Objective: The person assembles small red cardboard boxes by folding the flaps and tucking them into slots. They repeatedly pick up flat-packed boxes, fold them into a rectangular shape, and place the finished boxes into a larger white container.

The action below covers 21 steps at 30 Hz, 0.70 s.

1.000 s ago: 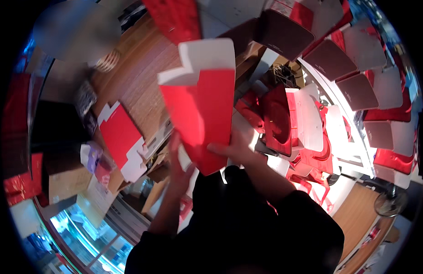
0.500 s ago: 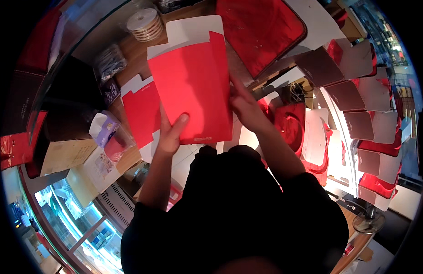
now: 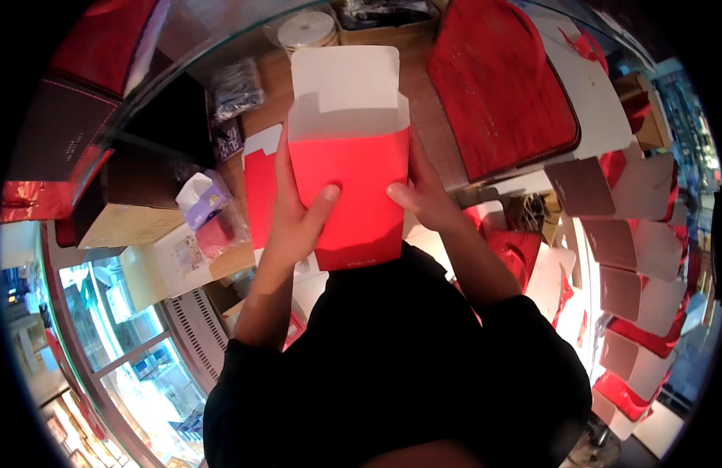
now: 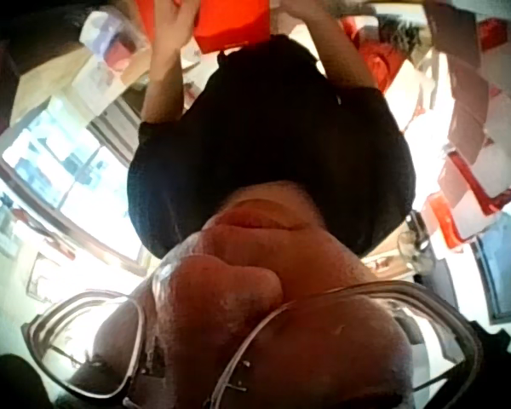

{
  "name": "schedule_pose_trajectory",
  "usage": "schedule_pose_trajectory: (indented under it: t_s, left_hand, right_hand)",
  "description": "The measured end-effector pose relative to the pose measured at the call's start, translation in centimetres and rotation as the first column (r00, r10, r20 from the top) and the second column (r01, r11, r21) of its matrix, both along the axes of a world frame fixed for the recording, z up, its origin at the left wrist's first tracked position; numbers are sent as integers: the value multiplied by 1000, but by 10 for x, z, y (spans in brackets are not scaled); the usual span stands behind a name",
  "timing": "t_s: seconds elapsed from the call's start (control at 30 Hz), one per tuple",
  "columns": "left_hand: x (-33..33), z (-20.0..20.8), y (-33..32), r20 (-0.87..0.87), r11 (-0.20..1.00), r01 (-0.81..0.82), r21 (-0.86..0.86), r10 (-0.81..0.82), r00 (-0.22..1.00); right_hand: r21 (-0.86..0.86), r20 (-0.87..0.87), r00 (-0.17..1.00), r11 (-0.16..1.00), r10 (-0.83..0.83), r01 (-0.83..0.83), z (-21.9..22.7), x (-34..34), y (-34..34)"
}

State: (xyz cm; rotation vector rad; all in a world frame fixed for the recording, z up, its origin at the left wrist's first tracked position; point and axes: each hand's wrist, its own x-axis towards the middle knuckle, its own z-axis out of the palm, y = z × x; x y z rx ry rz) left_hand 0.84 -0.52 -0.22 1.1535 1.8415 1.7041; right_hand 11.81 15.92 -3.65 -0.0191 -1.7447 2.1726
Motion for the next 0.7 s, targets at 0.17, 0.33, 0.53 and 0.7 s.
schedule_pose_trajectory:
  t_s: [0.17, 0.33, 0.53, 0.7]
  left_hand:
    - [5, -8, 18, 44, 989, -142, 27, 141, 989]
    - [9, -14, 20, 183, 983, -167, -73, 177, 967]
    - [9, 14, 35, 41, 954, -117, 276, 110, 993]
    - [5, 22, 37, -118, 988, -76, 138, 92, 989]
  right_hand:
    - [52, -177, 983, 998, 53, -45, 0, -6, 23]
    - [131, -121, 993, 991, 4, 12, 20, -12, 51]
    - [50, -181, 982, 997, 62, -54, 14, -22, 58]
    - [131, -202, 976, 990, 79, -53, 22, -25, 66]
